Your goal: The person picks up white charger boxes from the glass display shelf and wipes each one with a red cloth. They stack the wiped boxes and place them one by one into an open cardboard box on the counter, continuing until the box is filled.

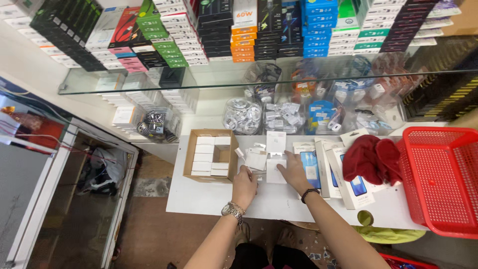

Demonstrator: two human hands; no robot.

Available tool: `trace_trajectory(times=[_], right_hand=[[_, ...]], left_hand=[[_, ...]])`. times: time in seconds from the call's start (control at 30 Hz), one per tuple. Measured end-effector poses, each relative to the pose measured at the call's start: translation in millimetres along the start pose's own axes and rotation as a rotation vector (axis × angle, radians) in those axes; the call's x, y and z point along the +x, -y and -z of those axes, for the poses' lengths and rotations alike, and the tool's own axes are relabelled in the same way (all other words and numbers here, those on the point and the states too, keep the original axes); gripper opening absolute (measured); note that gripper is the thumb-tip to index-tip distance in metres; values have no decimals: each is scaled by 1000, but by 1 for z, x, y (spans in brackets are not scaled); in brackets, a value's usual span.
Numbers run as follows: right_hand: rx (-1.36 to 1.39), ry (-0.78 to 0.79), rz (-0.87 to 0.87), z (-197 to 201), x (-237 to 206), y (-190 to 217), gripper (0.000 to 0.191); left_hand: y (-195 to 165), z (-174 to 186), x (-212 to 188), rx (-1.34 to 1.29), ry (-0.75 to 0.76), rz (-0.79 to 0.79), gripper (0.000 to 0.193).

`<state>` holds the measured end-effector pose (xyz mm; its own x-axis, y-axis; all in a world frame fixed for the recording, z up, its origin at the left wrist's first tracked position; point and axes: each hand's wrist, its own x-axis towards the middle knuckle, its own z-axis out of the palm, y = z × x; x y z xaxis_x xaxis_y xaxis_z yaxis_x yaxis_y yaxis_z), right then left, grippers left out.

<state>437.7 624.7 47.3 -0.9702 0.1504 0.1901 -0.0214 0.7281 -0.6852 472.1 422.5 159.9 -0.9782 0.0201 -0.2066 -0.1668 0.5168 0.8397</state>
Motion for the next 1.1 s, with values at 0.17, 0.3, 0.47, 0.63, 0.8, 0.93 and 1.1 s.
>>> trace_trajectory(times=[0.17,0.3,0.47,0.63,0.8,0.93,1.1], right_hand=[[552,400,-366,14,16,42,34],[677,617,-335,27,15,74,29],[718,541,-392,26,10,74,34],[805,250,-523,15,12,46,39],[376,118,-652,25,9,10,45],[111,147,-526,23,4,-3,50],[-12,90,-331,16,15,9,49]], left_hand=[[26,-3,3,241,-52,18,19],[26,-15,4,310,24,-124,29],[8,-18,12,324,46,-269,20],[-20,0,17,245,77,-342,18],[-18,61,45,32,-164,-312,18],[17,103,84,320,-277,-349,20],[53,106,130,611,-102,-637,42]])
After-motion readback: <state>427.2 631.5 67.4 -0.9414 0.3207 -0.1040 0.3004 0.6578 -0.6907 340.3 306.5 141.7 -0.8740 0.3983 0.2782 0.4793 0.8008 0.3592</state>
